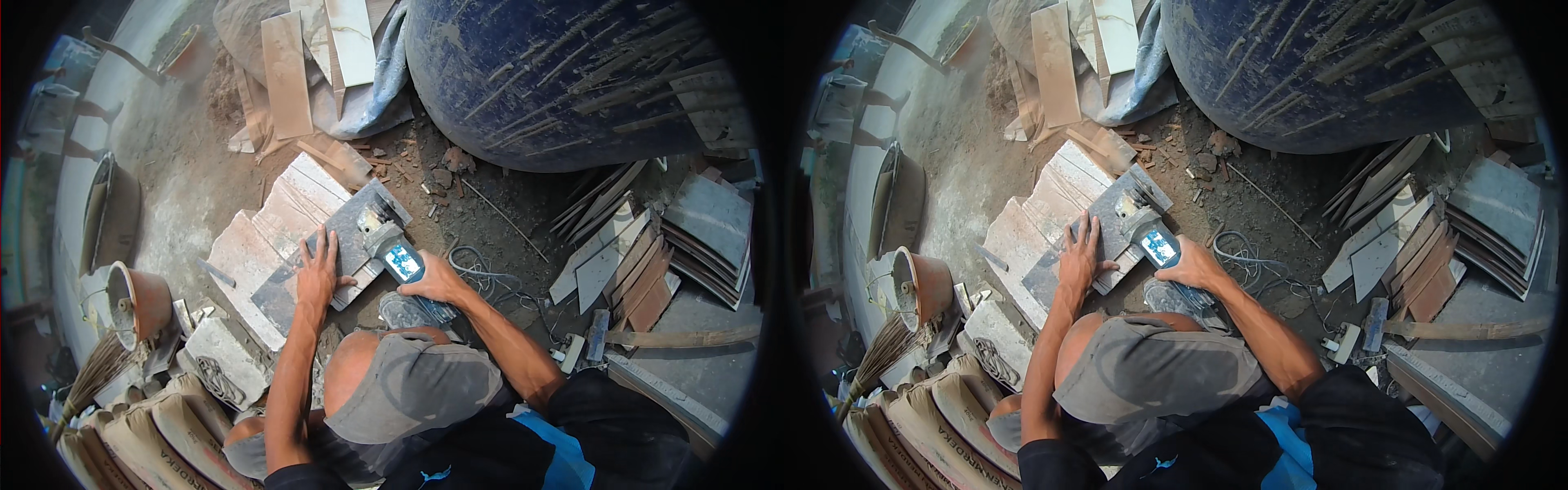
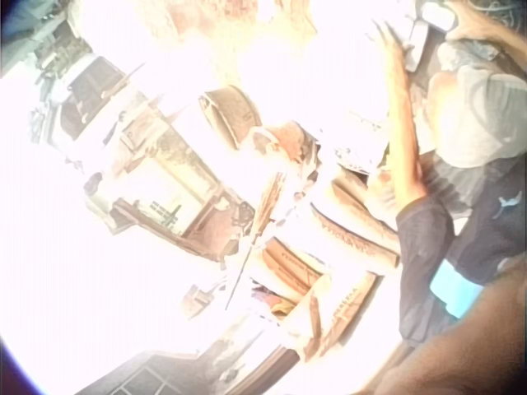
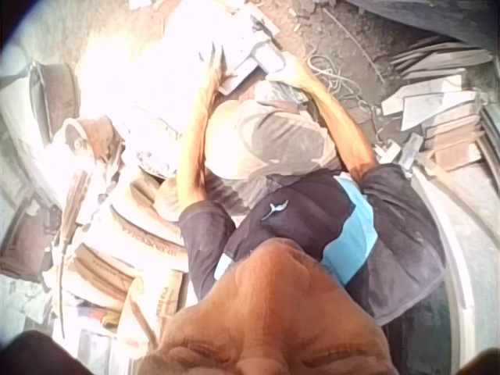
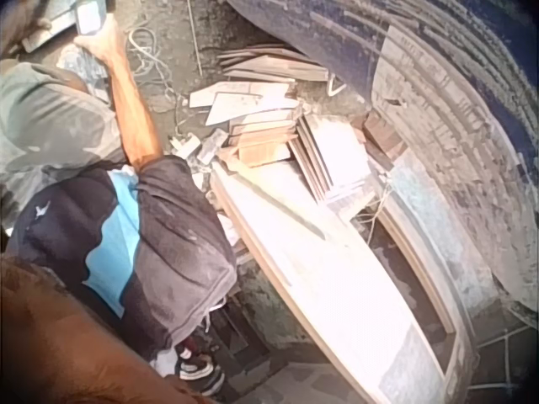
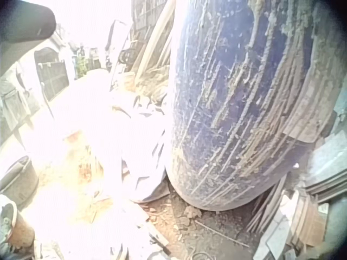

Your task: The person cuts a tile using an angle grinder, then breaks and separates the cut piece by hand.

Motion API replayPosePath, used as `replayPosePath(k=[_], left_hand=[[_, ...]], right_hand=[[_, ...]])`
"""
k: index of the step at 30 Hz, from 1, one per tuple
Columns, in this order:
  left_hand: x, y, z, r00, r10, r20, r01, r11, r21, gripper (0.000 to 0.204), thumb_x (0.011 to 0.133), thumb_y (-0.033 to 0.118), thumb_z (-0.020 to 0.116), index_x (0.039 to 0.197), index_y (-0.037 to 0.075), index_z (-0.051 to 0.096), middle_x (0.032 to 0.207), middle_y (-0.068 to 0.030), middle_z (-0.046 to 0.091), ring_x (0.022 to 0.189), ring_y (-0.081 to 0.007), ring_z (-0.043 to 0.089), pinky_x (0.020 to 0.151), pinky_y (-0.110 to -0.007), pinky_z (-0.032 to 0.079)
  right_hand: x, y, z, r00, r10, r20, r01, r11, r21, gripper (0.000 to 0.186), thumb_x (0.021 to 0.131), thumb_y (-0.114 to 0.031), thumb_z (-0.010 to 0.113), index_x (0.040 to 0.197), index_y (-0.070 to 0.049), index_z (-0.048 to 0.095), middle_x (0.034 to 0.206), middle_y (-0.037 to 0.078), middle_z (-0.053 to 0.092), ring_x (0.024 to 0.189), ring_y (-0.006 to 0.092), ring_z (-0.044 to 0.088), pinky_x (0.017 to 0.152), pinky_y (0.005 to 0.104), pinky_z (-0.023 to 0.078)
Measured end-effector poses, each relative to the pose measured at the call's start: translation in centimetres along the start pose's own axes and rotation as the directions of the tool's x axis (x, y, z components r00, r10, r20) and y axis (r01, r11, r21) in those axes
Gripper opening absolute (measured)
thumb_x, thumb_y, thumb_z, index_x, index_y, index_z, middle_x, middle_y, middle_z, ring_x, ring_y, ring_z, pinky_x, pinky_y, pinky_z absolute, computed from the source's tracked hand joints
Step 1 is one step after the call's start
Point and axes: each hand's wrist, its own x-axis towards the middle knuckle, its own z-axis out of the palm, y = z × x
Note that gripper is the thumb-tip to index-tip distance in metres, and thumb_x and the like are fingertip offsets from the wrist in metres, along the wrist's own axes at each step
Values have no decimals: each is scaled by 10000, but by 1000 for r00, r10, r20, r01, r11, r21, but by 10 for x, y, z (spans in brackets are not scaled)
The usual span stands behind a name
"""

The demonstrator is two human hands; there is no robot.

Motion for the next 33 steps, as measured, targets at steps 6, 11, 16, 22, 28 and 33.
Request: replayPosePath(k=[6,11,16,22,28,33], left_hand=[[0,-1,1,1000,3,-8,-3,1000,5,1115,576,468,794,1481,178,211,1567,-26,75,1347,-484,212,897,-662,439],[0,0,1,1000,10,-11,-10,1000,-3,1125,568,470,800,1481,180,209,1565,-32,91,1340,-493,220,896,-641,452],[2,-1,1,1000,12,-19,-12,1000,1,1122,572,466,800,1481,180,209,1565,-34,88,1338,-488,228,895,-627,461],[0,0,0,1000,9,-22,-9,999,31,1141,551,441,820,1477,170,213,1561,-43,110,1322,-504,247,912,-586,470],[0,1,1,1000,-5,-20,6,999,46,1163,525,430,838,1474,166,219,1559,-42,126,1311,-521,260,926,-551,477],[1,0,2,999,0,-34,2,998,60,1167,521,437,838,1474,168,219,1559,-40,129,1314,-517,257,920,-551,481]], right_hand=[[-2,-3,-1,1000,-7,13,7,1000,22,733,572,-353,780,1114,80,545,1025,243,634,950,329,628,834,365,482],[-6,0,1,1000,17,-24,-18,1000,-26,738,569,-361,772,1122,71,544,1019,239,635,939,327,628,832,364,480],[-8,2,-1,1000,-8,-15,8,1000,0,731,569,-364,768,1117,65,546,1015,237,636,940,330,629,828,365,481],[-9,3,1,1000,-6,-17,6,1000,-1,720,564,-365,769,1102,61,550,1001,233,639,931,331,631,819,363,483],[-7,5,0,1000,-17,-5,17,999,27,725,559,-368,774,1092,68,548,992,234,640,922,332,633,812,365,486],[-10,4,-1,1000,-6,-6,6,1000,-1,730,563,-375,776,1085,79,545,994,241,637,927,337,630,817,368,484]])
